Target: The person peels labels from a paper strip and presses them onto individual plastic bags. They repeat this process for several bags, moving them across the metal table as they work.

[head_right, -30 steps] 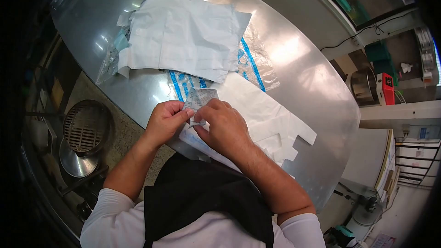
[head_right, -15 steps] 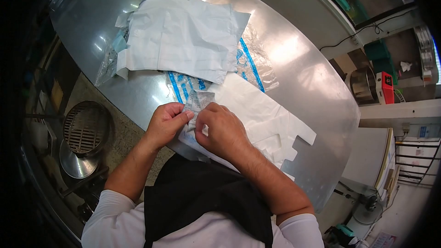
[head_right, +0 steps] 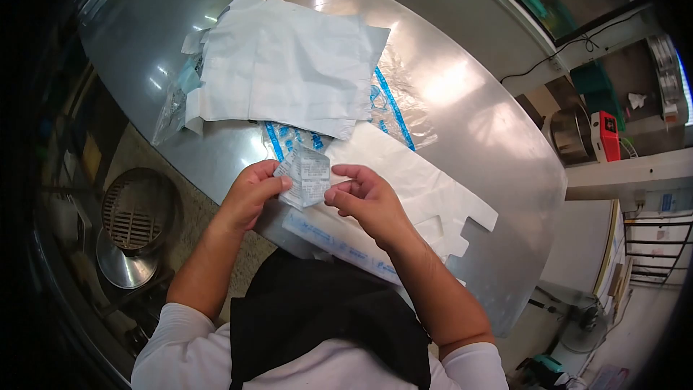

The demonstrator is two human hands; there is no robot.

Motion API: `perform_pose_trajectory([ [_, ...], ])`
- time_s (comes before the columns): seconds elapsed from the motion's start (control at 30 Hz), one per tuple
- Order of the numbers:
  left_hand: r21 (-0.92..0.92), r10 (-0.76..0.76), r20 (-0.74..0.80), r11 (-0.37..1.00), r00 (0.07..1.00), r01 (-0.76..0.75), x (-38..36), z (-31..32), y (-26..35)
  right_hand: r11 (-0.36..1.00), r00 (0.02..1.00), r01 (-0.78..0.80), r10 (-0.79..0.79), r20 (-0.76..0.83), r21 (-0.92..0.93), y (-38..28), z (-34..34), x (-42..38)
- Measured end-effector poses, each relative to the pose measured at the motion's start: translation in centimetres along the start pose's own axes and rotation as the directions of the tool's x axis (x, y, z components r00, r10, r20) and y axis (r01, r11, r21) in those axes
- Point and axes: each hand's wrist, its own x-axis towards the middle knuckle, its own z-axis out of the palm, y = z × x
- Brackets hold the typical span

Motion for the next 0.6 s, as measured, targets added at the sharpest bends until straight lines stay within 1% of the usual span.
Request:
perform_pose_trajectory([
  [0.07,0.169,0.018,0.076,0.985,0.997,-0.031,-0.3,-0.1,0.8,1.0,1.0,-0.005,0.005,-0.023,-0.014,0.0,0.0,0.2],
  [0.1,0.171,0.02,0.077,0.985,0.997,-0.033,-0.4,-0.3,0.9,0.999,0.999,-0.013,0.012,-0.043,-0.03,0.0,0.0,0.3],
  [0.17,0.26,0.111,0.04,0.958,0.993,-0.118,-0.5,-0.8,1.1,0.998,0.998,-0.031,0.028,-0.055,-0.062,-0.5,-0.6,0.4],
  [0.2,0.26,0.115,0.041,0.958,0.992,-0.122,-0.4,-0.9,1.1,0.994,0.997,-0.052,0.046,-0.068,-0.093,-0.8,-0.9,0.4],
  [0.23,0.36,0.297,0.014,0.889,0.955,-0.282,-0.1,-1.1,1.0,0.994,0.997,-0.049,0.043,-0.066,-0.094,-1.1,-1.0,0.2],
  [0.27,0.459,0.471,0.006,0.783,0.882,-0.42,0.1,-1.3,1.1,0.991,0.995,-0.067,0.058,-0.083,-0.114,-1.3,-0.9,0.0],
  [0.3,0.46,0.475,0.006,0.78,0.88,-0.424,0.2,-1.3,1.5,0.987,0.992,-0.086,0.073,-0.099,-0.134,-1.6,-0.9,-0.2],
  [0.33,0.659,0.664,0.046,0.541,0.746,-0.522,0.2,-1.4,2.0,0.987,0.993,-0.082,0.07,-0.095,-0.135,-1.9,-0.8,-0.4],
  [0.37,0.806,0.801,0.139,0.25,0.582,-0.537,0.2,-1.4,2.4,0.979,0.994,-0.094,0.084,-0.062,-0.178,-2.2,-0.8,-0.7],
  [0.4,0.812,0.826,0.127,0.232,0.549,-0.535,0.4,-1.5,2.4,0.97,0.994,-0.105,0.101,-0.03,-0.22,-2.2,-0.7,-0.9],
  [0.43,0.816,0.825,0.127,0.229,0.55,-0.531,0.7,-1.8,2.2,0.971,0.995,-0.104,0.101,-0.025,-0.217,-2.0,-0.7,-1.0],
  [0.5,0.864,0.845,0.143,0.147,0.515,-0.482,1.6,-2.7,1.6,0.957,0.997,-0.064,0.074,0.026,-0.284,-1.7,-0.8,-1.2],
  [0.53,0.865,0.845,0.145,0.145,0.516,-0.48,2.0,-3.1,1.4,0.958,0.997,-0.063,0.073,0.028,-0.281,-1.5,-0.9,-1.1],
  [0.6,0.862,0.833,0.164,0.14,0.529,-0.487,2.5,-3.6,1.0,0.941,0.988,-0.093,0.127,0.084,-0.325,-0.9,-1.2,-1.0],
])
